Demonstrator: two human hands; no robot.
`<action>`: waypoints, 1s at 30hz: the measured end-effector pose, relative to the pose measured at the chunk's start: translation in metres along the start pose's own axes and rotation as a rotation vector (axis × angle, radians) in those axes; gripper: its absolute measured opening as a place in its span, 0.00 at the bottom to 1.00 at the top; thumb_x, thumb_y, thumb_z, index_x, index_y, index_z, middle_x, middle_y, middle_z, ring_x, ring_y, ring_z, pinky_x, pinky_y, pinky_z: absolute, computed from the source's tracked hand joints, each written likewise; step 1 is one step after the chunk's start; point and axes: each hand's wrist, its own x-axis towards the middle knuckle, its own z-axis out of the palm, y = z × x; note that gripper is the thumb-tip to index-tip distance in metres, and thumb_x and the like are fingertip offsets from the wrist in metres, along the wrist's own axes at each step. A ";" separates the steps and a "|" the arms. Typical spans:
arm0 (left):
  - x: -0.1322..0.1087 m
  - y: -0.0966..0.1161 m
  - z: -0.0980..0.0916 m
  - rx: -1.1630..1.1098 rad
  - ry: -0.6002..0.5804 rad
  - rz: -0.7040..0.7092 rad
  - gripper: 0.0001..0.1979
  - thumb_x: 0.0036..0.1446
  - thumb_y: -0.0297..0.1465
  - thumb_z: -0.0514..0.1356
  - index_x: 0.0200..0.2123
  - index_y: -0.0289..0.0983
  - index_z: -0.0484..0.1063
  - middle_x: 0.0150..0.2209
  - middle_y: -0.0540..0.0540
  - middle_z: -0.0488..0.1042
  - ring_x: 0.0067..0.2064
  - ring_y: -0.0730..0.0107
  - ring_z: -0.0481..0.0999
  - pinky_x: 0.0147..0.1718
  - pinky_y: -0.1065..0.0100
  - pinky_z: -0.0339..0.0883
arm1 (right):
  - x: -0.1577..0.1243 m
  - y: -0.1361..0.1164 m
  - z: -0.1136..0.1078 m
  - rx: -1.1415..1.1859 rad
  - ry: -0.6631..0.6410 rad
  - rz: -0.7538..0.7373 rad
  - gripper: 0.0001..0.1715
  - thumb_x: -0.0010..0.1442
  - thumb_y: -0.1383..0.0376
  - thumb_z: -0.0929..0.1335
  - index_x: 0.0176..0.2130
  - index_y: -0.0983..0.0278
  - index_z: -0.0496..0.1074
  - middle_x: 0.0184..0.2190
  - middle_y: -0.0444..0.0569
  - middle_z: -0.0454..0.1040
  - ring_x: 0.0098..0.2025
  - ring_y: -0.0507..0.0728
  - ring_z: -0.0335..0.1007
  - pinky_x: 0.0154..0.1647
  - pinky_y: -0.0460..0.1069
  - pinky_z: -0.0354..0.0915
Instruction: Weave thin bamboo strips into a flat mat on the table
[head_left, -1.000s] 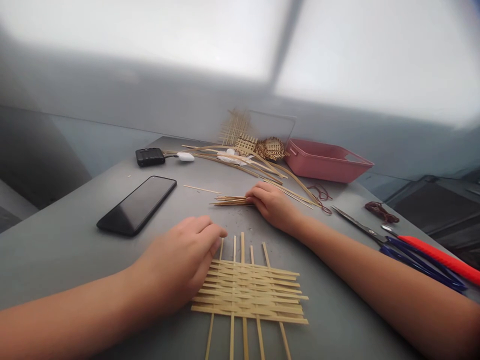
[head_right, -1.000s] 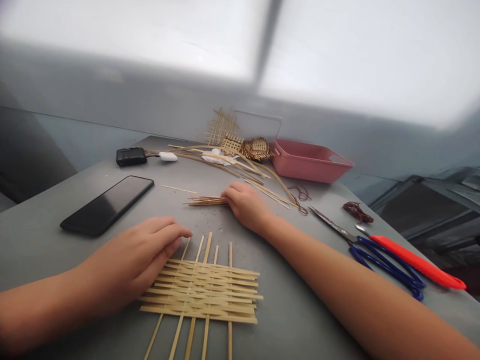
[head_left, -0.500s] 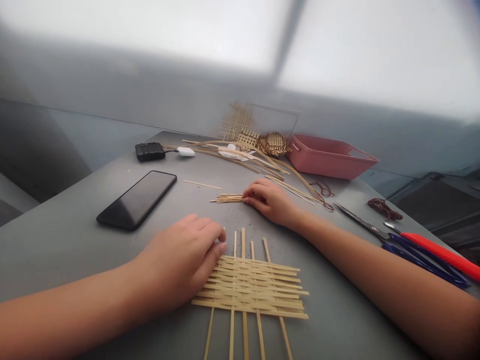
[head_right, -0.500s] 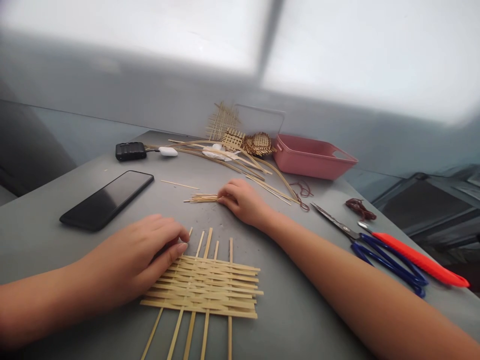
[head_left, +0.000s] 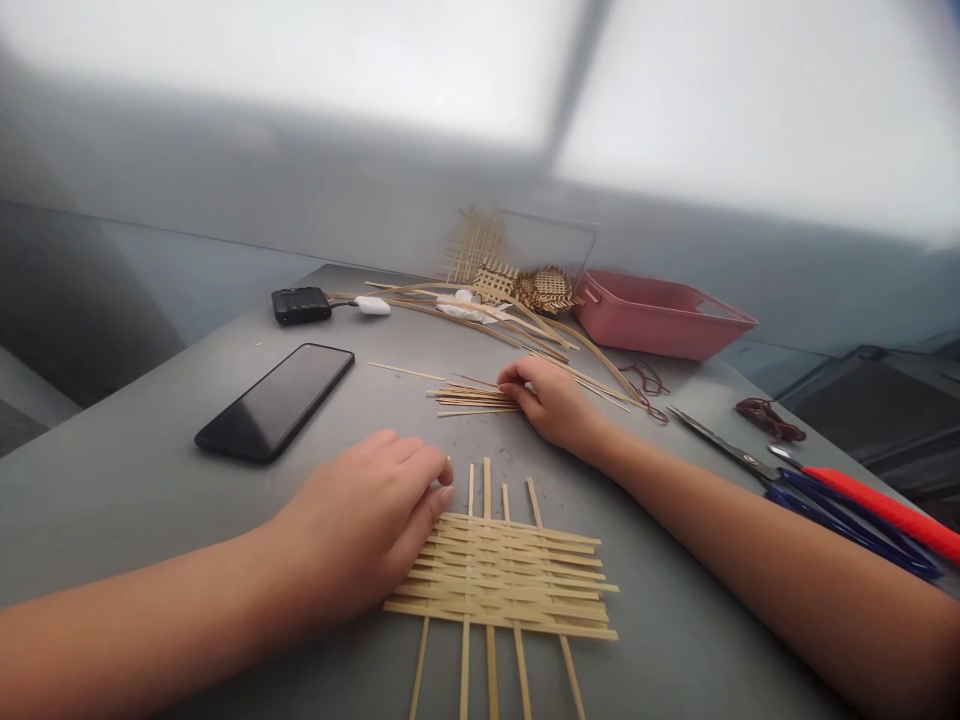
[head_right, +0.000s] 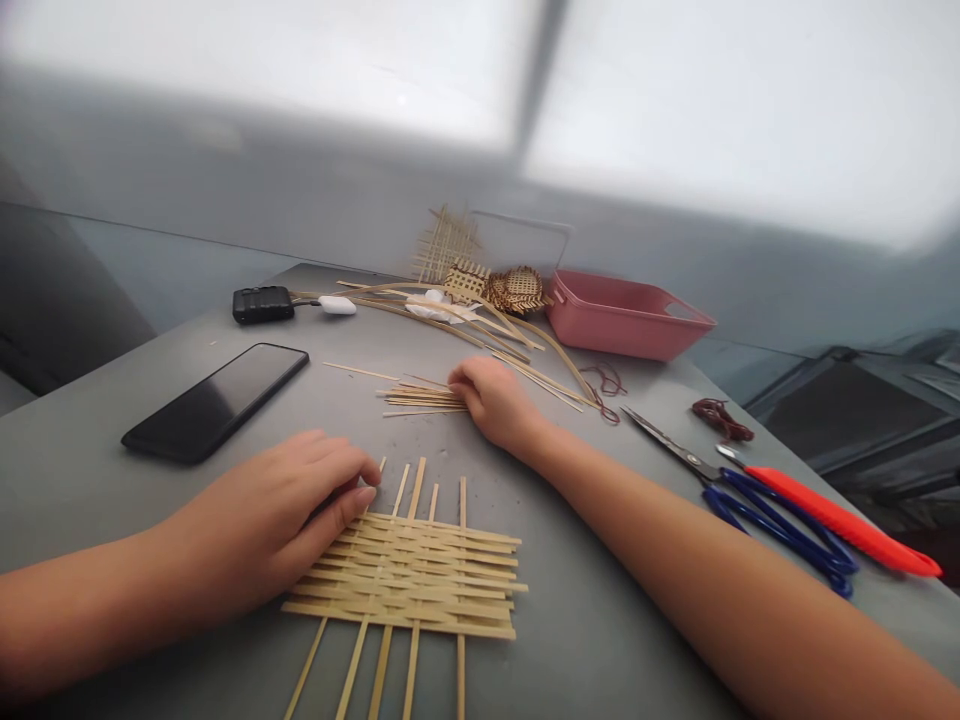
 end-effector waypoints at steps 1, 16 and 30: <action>0.000 0.000 0.000 0.000 -0.001 0.000 0.12 0.67 0.31 0.48 0.40 0.38 0.71 0.37 0.45 0.76 0.40 0.55 0.70 0.40 0.55 0.64 | 0.000 0.000 0.000 -0.001 0.001 -0.005 0.07 0.63 0.70 0.64 0.33 0.63 0.71 0.33 0.51 0.76 0.37 0.59 0.69 0.39 0.52 0.64; 0.001 0.001 -0.002 0.001 -0.007 -0.003 0.12 0.67 0.31 0.47 0.40 0.38 0.71 0.38 0.44 0.76 0.40 0.55 0.70 0.40 0.56 0.63 | -0.002 -0.003 0.002 0.020 0.099 -0.021 0.09 0.64 0.71 0.61 0.37 0.62 0.70 0.33 0.50 0.76 0.36 0.58 0.71 0.39 0.51 0.66; 0.001 0.002 -0.003 0.003 -0.015 -0.013 0.13 0.67 0.31 0.47 0.40 0.38 0.71 0.38 0.44 0.75 0.40 0.54 0.70 0.40 0.55 0.64 | -0.001 -0.013 -0.003 0.236 0.182 0.023 0.06 0.59 0.68 0.66 0.30 0.60 0.72 0.35 0.51 0.76 0.41 0.60 0.70 0.47 0.55 0.66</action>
